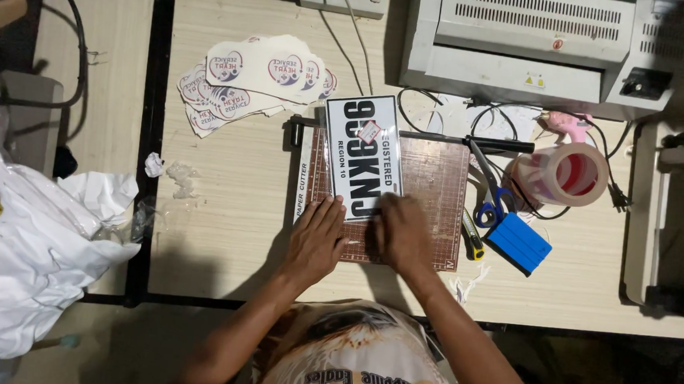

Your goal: Trimming a printed vehicle registration sign and cleaning up the workspace in a print shop.

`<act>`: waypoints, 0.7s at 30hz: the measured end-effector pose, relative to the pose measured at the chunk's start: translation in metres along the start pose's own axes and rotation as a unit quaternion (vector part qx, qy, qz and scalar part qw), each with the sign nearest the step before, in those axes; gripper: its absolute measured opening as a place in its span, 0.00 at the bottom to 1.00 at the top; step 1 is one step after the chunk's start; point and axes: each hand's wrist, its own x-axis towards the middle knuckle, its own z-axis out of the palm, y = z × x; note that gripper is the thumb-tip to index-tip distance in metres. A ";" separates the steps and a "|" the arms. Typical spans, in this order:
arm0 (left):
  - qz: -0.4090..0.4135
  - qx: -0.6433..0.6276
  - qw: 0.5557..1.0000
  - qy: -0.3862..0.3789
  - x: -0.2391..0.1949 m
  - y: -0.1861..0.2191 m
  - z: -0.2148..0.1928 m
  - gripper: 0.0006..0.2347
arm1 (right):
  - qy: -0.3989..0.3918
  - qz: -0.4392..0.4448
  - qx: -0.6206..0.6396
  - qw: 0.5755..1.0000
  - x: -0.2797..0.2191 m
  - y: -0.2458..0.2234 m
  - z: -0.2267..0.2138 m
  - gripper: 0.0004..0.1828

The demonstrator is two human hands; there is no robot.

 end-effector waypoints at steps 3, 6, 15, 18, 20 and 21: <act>0.003 0.020 1.000 -0.003 -0.001 -0.004 0.011 0.25 | 0.010 -0.133 0.082 0.988 -0.003 -0.010 0.005 0.25; 0.002 -0.003 1.000 0.015 -0.003 -0.008 0.015 0.24 | -0.011 -0.109 0.044 0.993 -0.002 0.008 0.003 0.23; -0.021 -0.027 0.999 -0.005 0.013 -0.016 0.000 0.20 | 0.057 0.006 0.079 0.995 -0.004 0.008 -0.032 0.23; -0.017 0.013 0.994 -0.105 0.062 -0.005 -0.087 0.18 | 0.038 -0.021 0.076 0.996 -0.005 0.003 -0.034 0.19; -0.017 0.024 0.997 -0.066 0.094 -0.020 -0.089 0.19 | 0.049 -0.021 0.072 0.996 -0.006 0.003 -0.033 0.20; -0.019 0.036 0.999 -0.026 0.109 -0.028 -0.090 0.21 | 0.059 -0.023 0.070 0.996 -0.007 0.002 -0.033 0.20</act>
